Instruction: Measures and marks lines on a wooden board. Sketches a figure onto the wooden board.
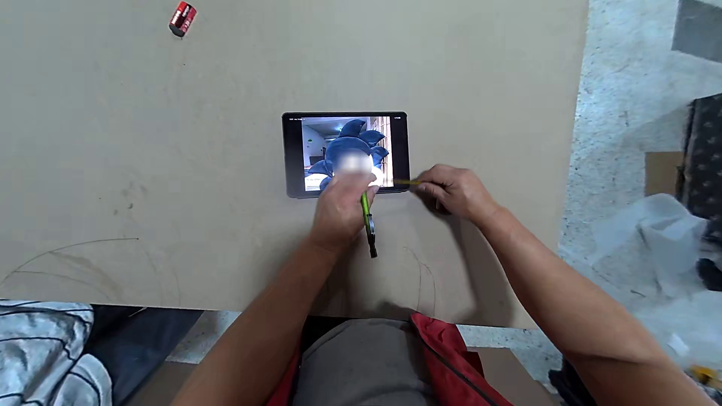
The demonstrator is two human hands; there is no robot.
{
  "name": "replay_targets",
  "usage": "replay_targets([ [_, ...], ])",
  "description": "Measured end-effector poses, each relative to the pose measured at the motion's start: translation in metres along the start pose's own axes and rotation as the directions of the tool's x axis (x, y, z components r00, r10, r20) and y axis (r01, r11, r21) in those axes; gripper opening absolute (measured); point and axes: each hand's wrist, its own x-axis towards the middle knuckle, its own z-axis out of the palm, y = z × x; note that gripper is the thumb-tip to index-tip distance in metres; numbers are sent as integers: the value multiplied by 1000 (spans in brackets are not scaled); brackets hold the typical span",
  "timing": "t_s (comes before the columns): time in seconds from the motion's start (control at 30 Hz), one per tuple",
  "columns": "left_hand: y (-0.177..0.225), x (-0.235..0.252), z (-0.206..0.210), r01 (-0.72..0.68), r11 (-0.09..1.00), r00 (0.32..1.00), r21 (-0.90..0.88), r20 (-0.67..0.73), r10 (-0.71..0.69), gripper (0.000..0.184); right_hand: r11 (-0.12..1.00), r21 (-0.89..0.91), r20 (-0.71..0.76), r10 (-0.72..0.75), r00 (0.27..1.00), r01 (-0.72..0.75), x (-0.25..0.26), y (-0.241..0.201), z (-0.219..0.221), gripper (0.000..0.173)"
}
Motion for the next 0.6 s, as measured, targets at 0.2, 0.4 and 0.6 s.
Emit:
replay_targets([
  [0.2,-30,-66,-31,215,975,971,65,-124,-206,37,999,-45,74,17,997,-14,25,30,-12,26],
  [0.4,-83,-143,-32,293,899,953,326,-28,-301,46,995,-93,96,-16,995,25,36,32,-14,24],
  [0.6,-86,-144,-28,230,917,973,326,-92,-212,44,989,-138,90,-41,995,53,37,33,-12,26],
])
